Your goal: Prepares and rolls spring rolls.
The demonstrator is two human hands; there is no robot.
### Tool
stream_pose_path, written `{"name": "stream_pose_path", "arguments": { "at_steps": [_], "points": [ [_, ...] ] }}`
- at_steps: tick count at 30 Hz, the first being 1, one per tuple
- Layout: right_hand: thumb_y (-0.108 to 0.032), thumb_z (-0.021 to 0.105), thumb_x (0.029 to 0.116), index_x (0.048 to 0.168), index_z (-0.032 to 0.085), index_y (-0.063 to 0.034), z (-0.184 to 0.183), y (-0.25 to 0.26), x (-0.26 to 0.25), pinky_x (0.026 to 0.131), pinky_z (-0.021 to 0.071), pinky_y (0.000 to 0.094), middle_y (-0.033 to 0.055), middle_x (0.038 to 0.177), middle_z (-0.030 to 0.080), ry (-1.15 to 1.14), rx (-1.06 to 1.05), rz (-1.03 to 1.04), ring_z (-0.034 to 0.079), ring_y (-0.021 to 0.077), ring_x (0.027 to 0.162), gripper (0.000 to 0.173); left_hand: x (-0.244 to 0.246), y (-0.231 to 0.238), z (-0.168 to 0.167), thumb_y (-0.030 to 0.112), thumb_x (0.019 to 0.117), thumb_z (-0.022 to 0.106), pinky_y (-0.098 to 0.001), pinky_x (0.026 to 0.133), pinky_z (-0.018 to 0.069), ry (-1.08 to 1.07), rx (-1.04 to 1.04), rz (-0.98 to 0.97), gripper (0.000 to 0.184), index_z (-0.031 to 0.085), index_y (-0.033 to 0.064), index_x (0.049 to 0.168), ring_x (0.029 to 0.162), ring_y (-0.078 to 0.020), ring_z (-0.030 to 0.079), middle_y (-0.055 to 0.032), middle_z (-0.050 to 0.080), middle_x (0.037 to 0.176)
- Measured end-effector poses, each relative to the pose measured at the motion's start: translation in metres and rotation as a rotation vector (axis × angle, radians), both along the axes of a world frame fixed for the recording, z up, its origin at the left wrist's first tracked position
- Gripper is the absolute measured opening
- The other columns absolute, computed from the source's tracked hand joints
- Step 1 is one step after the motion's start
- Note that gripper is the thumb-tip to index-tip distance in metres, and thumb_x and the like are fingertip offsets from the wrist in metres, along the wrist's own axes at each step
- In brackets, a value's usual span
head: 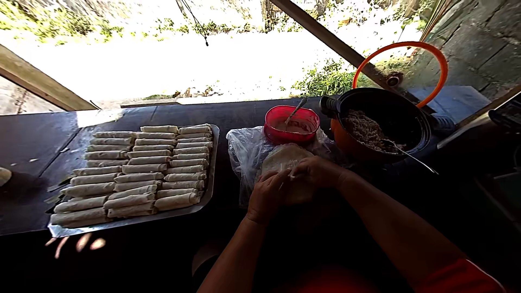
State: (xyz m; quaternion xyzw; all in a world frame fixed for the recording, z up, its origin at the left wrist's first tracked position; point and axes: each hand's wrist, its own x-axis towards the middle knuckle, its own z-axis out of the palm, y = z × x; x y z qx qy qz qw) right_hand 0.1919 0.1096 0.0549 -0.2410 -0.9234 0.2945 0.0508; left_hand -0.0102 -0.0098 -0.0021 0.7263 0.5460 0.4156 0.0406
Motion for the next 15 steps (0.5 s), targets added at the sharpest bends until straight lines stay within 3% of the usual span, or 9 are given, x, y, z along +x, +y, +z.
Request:
{"name": "stream_pose_path", "arguments": {
  "at_steps": [6, 10, 11, 14, 15],
  "points": [
    [-0.027, 0.057, 0.105, 0.11, 0.076, -0.0121, 0.002, 0.0, -0.002, 0.101, 0.0513, 0.0337, 0.0031, 0.11, 0.074, -0.017, -0.025, -0.008, 0.066, 0.0125, 0.109, 0.025, 0.001, -0.003, -0.003, 0.021, 0.1038, 0.06, -0.0362, 0.099, 0.0542, 0.125, 0.123, -0.002, 0.023, 0.074, 0.0189, 0.122, 0.109, -0.0137, 0.07, 0.0029, 0.077, 0.108],
    [-0.024, 0.056, 0.1051, 0.112, 0.076, -0.0117, 0.004, 0.0, -0.002, 0.103, 0.0507, 0.0354, 0.0051, 0.111, 0.073, -0.036, -0.039, -0.024, 0.066, 0.0143, 0.111, 0.024, 0.001, -0.002, 0.004, 0.024, 0.0994, 0.067, -0.0345, 0.103, 0.055, -0.041, -0.004, 0.003, 0.03, 0.071, 0.0134, 0.128, 0.114, -0.0126, 0.069, 0.0019, 0.076, 0.114],
    [-0.023, 0.056, 0.105, 0.113, 0.076, -0.0118, 0.004, 0.0, -0.002, 0.103, 0.0508, 0.0357, 0.0051, 0.112, 0.073, -0.043, -0.04, -0.027, 0.066, 0.0145, 0.111, 0.024, 0.0, -0.001, 0.007, 0.023, 0.097, 0.07, -0.0322, 0.099, 0.0569, -0.112, -0.075, -0.003, 0.037, 0.067, 0.0128, 0.132, 0.111, -0.0097, 0.069, 0.0033, 0.075, 0.115],
    [-0.024, 0.056, 0.1052, 0.112, 0.076, -0.0125, 0.003, 0.001, -0.003, 0.103, 0.051, 0.036, 0.0044, 0.112, 0.073, -0.053, -0.046, -0.029, 0.066, 0.0141, 0.111, 0.024, -0.006, 0.004, 0.011, 0.018, 0.0953, 0.07, -0.0249, 0.073, 0.0603, -0.279, -0.209, -0.041, 0.044, 0.061, 0.0118, 0.137, 0.081, -0.0034, 0.071, 0.0061, 0.077, 0.108],
    [-0.024, 0.056, 0.1052, 0.112, 0.076, -0.0127, 0.003, 0.002, -0.003, 0.103, 0.051, 0.0357, 0.004, 0.112, 0.073, -0.053, -0.045, -0.028, 0.066, 0.0136, 0.111, 0.024, -0.007, 0.005, 0.011, 0.017, 0.0961, 0.069, -0.0243, 0.071, 0.0609, -0.313, -0.228, -0.053, 0.043, 0.061, 0.0114, 0.137, 0.079, -0.0033, 0.071, 0.0063, 0.077, 0.107]
  ]
}}
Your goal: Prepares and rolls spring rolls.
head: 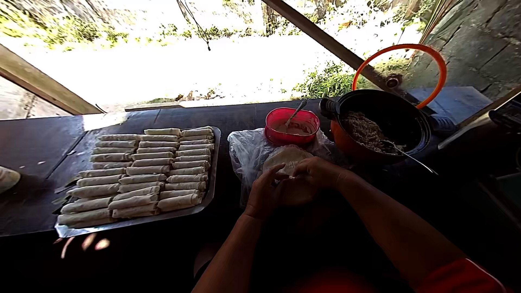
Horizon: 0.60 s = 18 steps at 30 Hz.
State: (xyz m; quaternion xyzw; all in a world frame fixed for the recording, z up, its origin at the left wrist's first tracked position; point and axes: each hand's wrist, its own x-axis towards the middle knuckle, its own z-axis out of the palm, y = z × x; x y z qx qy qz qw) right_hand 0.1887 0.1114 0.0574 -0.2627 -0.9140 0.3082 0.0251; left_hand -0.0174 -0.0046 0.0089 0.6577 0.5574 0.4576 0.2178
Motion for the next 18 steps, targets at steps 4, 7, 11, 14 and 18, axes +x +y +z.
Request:
{"name": "stream_pose_path", "arguments": {
  "at_steps": [4, 7, 11, 14, 18],
  "points": [
    [-0.024, 0.056, 0.1052, 0.112, 0.075, -0.0124, -0.001, -0.0015, 0.0002, 0.102, 0.0511, 0.0343, 0.0035, 0.111, 0.073, 0.001, 0.011, -0.011, 0.066, 0.0125, 0.11, 0.023, 0.0001, 0.0028, -0.0005, 0.017, 0.0983, 0.067, -0.0247, 0.075, 0.0626, -0.033, -0.027, 0.023, 0.041, 0.059, 0.0111, 0.138, 0.083, -0.0036, 0.073, 0.0061, 0.077, 0.106],
    [-0.023, 0.057, 0.1049, 0.112, 0.075, -0.0116, -0.0022, -0.0017, -0.0001, 0.102, 0.0514, 0.0351, 0.0044, 0.111, 0.073, 0.009, 0.028, -0.005, 0.066, 0.0139, 0.11, 0.023, 0.0009, 0.0057, 0.0004, 0.019, 0.1015, 0.062, -0.026, 0.084, 0.062, 0.013, -0.059, 0.082, 0.039, 0.057, 0.0118, 0.14, 0.092, -0.0024, 0.073, 0.0066, 0.076, 0.108],
    [-0.022, 0.057, 0.1046, 0.112, 0.075, -0.0113, -0.0032, -0.001, 0.0009, 0.103, 0.0512, 0.0367, 0.0051, 0.112, 0.073, 0.016, 0.044, -0.001, 0.067, 0.0154, 0.111, 0.023, 0.0002, 0.004, -0.0014, 0.015, 0.0982, 0.063, -0.0295, 0.085, 0.063, -0.081, -0.055, 0.076, 0.05, 0.049, 0.0075, 0.146, 0.094, -0.008, 0.073, 0.0008, 0.074, 0.116],
    [-0.023, 0.057, 0.1043, 0.112, 0.075, -0.0119, -0.0026, -0.0023, 0.0013, 0.102, 0.0514, 0.0374, 0.0052, 0.111, 0.073, 0.014, 0.049, -0.008, 0.066, 0.0161, 0.11, 0.023, -0.0002, 0.0012, 0.0005, 0.017, 0.0866, 0.077, -0.0288, 0.084, 0.0622, -0.063, -0.059, 0.024, 0.07, 0.046, 0.0082, 0.149, 0.094, -0.0087, 0.072, 0.0021, 0.074, 0.111],
    [-0.023, 0.057, 0.1037, 0.112, 0.075, -0.0119, 0.0, -0.0069, 0.0015, 0.103, 0.0509, 0.0368, 0.0059, 0.112, 0.072, 0.016, 0.07, -0.025, 0.065, 0.0168, 0.111, 0.023, 0.0017, 0.0035, 0.0015, 0.018, 0.0874, 0.077, -0.0273, 0.085, 0.0622, -0.006, -0.084, 0.014, 0.069, 0.047, 0.0098, 0.149, 0.091, -0.0049, 0.072, 0.0053, 0.075, 0.105]
  ]
}}
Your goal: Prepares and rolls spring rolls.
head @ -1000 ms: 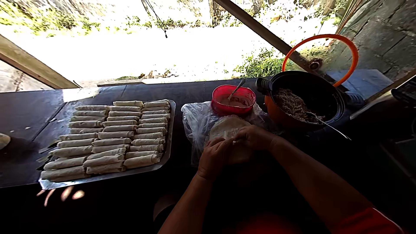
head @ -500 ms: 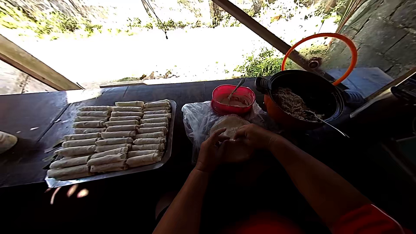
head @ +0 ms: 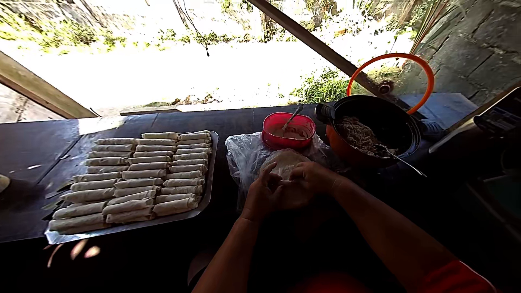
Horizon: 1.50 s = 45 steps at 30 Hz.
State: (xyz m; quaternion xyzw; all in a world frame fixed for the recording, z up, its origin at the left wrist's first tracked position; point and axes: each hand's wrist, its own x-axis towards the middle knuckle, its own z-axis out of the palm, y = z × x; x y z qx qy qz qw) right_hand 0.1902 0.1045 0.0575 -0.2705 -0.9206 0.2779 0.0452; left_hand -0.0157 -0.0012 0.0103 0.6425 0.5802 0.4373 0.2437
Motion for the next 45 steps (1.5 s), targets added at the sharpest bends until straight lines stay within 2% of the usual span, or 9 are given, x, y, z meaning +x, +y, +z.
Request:
{"name": "stream_pose_path", "arguments": {
  "at_steps": [10, 15, 22, 26, 29, 33, 37, 41, 45],
  "points": [
    [-0.021, 0.058, 0.1015, 0.12, 0.074, -0.0123, 0.009, -0.006, 0.003, 0.105, 0.0506, 0.0372, 0.0092, 0.117, 0.07, 0.055, 0.067, -0.082, 0.064, 0.0199, 0.114, 0.026, -0.002, 0.001, 0.0, 0.023, 0.0893, 0.077, -0.0273, 0.086, 0.0616, -0.003, -0.032, 0.0, 0.064, 0.051, 0.0107, 0.146, 0.09, -0.0028, 0.072, 0.0069, 0.076, 0.102],
    [-0.025, 0.065, 0.0983, 0.117, 0.075, -0.0119, 0.044, 0.017, -0.005, 0.101, 0.0534, 0.0414, 0.0069, 0.115, 0.069, 0.151, 0.381, -0.263, 0.064, 0.0218, 0.114, 0.025, -0.001, 0.0, 0.001, 0.024, 0.0889, 0.077, -0.0251, 0.085, 0.0608, 0.035, -0.056, 0.016, 0.062, 0.052, 0.0128, 0.145, 0.089, -0.0006, 0.07, 0.0088, 0.075, 0.101],
    [-0.078, 0.062, 0.0832, 0.139, 0.062, -0.0045, 0.046, 0.07, -0.034, 0.126, 0.0175, 0.0587, 0.018, 0.166, 0.032, -0.406, 0.34, -0.403, 0.022, 0.0361, 0.156, 0.092, 0.0, 0.003, 0.0, 0.026, 0.0906, 0.074, -0.0268, 0.087, 0.0611, 0.045, -0.065, 0.01, 0.06, 0.052, 0.0146, 0.146, 0.091, -0.0013, 0.071, 0.0087, 0.075, 0.103],
    [-0.086, 0.057, 0.0801, 0.149, 0.054, -0.0123, 0.044, 0.085, -0.047, 0.125, 0.0076, 0.0667, 0.0164, 0.17, 0.024, -0.559, 0.252, -0.412, 0.016, 0.0372, 0.158, 0.101, 0.0, 0.002, 0.0, 0.027, 0.0912, 0.074, -0.0257, 0.087, 0.0608, 0.033, -0.074, 0.012, 0.059, 0.053, 0.0149, 0.145, 0.09, 0.0001, 0.071, 0.0095, 0.075, 0.101],
    [-0.086, 0.056, 0.0806, 0.139, 0.065, -0.0179, 0.046, 0.09, -0.051, 0.121, 0.0051, 0.0728, 0.0146, 0.169, 0.028, -0.617, 0.21, -0.399, 0.016, 0.0373, 0.158, 0.091, 0.0, 0.002, 0.001, 0.027, 0.0912, 0.074, -0.0253, 0.086, 0.0607, 0.016, -0.087, 0.008, 0.059, 0.053, 0.0159, 0.145, 0.089, 0.0003, 0.071, 0.0098, 0.075, 0.101],
    [-0.074, 0.07, 0.0814, 0.121, 0.074, -0.0145, 0.053, 0.09, -0.043, 0.122, 0.0134, 0.0692, 0.0157, 0.164, 0.037, -0.44, 0.108, -0.408, 0.025, 0.0363, 0.155, 0.071, 0.001, 0.003, 0.003, 0.031, 0.0914, 0.074, -0.0255, 0.086, 0.0606, 0.02, -0.112, 0.005, 0.06, 0.053, 0.017, 0.146, 0.088, 0.0003, 0.07, 0.0103, 0.075, 0.101],
    [-0.036, 0.089, 0.0773, 0.108, 0.072, -0.013, 0.053, 0.088, -0.02, 0.111, 0.0422, 0.0588, 0.016, 0.155, 0.047, -0.003, -0.056, -0.464, 0.041, 0.033, 0.146, 0.042, 0.001, 0.003, 0.002, 0.03, 0.0912, 0.073, -0.0257, 0.085, 0.0604, 0.035, -0.101, 0.008, 0.06, 0.053, 0.017, 0.146, 0.088, -0.0003, 0.07, 0.0099, 0.075, 0.1],
    [0.001, 0.075, 0.0783, 0.105, 0.072, -0.0109, 0.051, 0.077, -0.009, 0.109, 0.0468, 0.0508, 0.0131, 0.15, 0.053, 0.144, -0.077, -0.467, 0.046, 0.0266, 0.143, 0.029, 0.0, 0.003, 0.003, 0.031, 0.0912, 0.073, -0.0267, 0.085, 0.0603, 0.042, -0.111, -0.001, 0.061, 0.052, 0.0168, 0.147, 0.088, -0.0005, 0.07, 0.0094, 0.075, 0.101],
    [0.008, 0.064, 0.0796, 0.101, 0.072, -0.0074, 0.041, 0.071, -0.003, 0.108, 0.0481, 0.0478, 0.0139, 0.147, 0.056, 0.177, -0.01, -0.493, 0.049, 0.0259, 0.14, 0.027, -0.001, 0.005, 0.002, 0.031, 0.0906, 0.074, -0.0268, 0.086, 0.0605, 0.022, -0.092, -0.012, 0.062, 0.052, 0.0145, 0.146, 0.088, -0.0011, 0.07, 0.0083, 0.075, 0.1]
  ]
}}
